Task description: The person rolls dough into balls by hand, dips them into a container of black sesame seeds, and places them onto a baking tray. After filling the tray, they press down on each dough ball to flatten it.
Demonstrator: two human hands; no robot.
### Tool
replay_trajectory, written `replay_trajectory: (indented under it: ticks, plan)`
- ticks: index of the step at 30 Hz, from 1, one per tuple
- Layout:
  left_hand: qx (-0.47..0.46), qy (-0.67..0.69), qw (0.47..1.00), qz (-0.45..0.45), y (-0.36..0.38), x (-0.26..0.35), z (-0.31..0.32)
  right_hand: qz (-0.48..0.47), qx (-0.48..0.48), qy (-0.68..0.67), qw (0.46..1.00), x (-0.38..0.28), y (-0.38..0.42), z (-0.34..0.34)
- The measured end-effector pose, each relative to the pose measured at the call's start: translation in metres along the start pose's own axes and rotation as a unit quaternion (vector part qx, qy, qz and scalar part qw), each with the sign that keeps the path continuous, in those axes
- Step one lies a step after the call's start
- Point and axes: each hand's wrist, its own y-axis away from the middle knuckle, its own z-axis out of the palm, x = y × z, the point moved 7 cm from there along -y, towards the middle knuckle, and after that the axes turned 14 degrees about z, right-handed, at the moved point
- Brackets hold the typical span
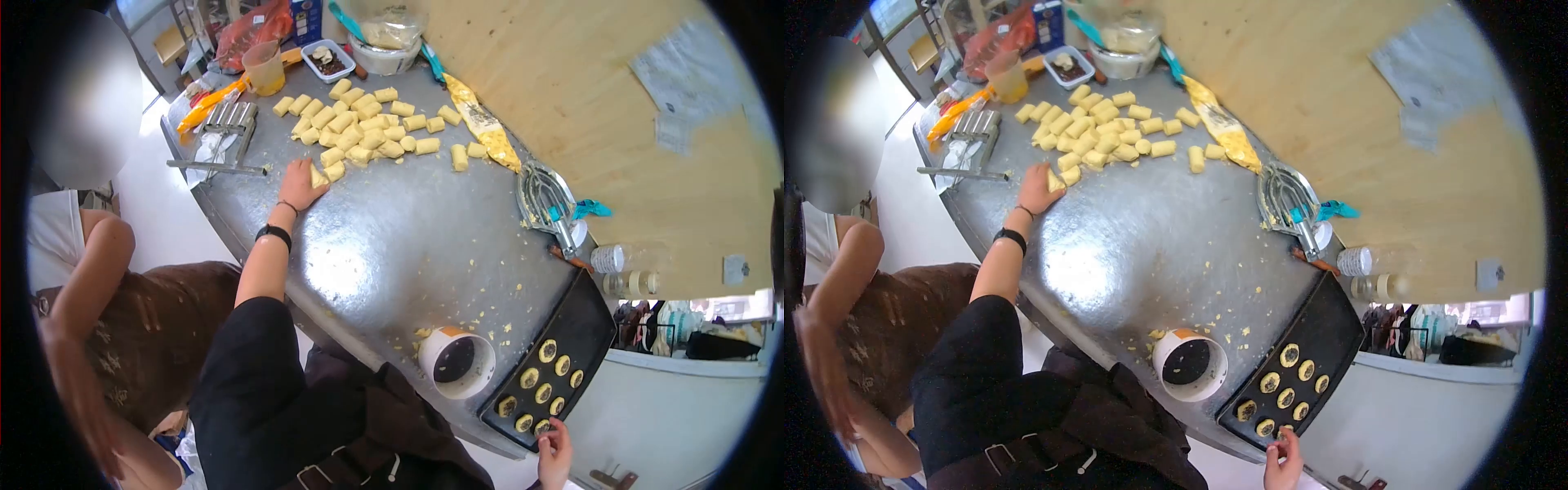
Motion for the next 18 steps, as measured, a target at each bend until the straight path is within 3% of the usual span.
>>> replay_trajectory:
  ticks: [2,4,6,7,8,9,11,12,14,16,18]
  plan:
    - [0.021,-0.024,0.999,-0.002,0.008,-0.006,0.009,-0.067,0.001,-0.049,0.997,-0.009,0.002,0.005]
    - [0.037,0.047,0.996,-0.06,0.02,0.007,-0.009,-0.099,0.0,-0.078,0.992,-0.018,0.005,0.006]
    - [0.093,0.208,0.966,-0.126,0.04,0.018,-0.013,-0.104,-0.019,-0.082,0.991,-0.035,0.014,0.01]
    - [0.056,0.318,0.935,-0.15,0.048,0.035,-0.011,-0.13,-0.014,-0.06,0.99,-0.052,0.023,0.011]
    - [0.019,0.421,0.891,-0.169,0.055,0.065,-0.012,-0.2,-0.015,-0.049,0.978,-0.047,0.014,0.022]
    - [0.023,0.565,0.797,-0.215,0.071,0.113,-0.024,-0.246,-0.026,-0.049,0.968,-0.062,0.016,0.029]
    - [-0.073,0.751,0.63,-0.186,0.101,0.197,-0.029,-0.353,-0.013,-0.046,0.934,-0.099,0.029,0.044]
    - [-0.153,0.806,0.549,-0.162,0.116,0.235,-0.02,-0.416,0.012,-0.044,0.908,-0.115,0.035,0.056]
    - [-0.245,0.858,0.436,-0.116,0.151,0.305,-0.008,-0.461,-0.052,-0.133,0.876,-0.136,0.027,0.087]
    - [-0.282,0.858,0.408,-0.132,0.177,0.363,-0.011,-0.491,-0.051,-0.19,0.849,-0.15,0.018,0.116]
    - [-0.249,0.857,0.419,-0.168,0.193,0.405,-0.024,-0.432,-0.145,-0.287,0.843,-0.149,-0.008,0.158]
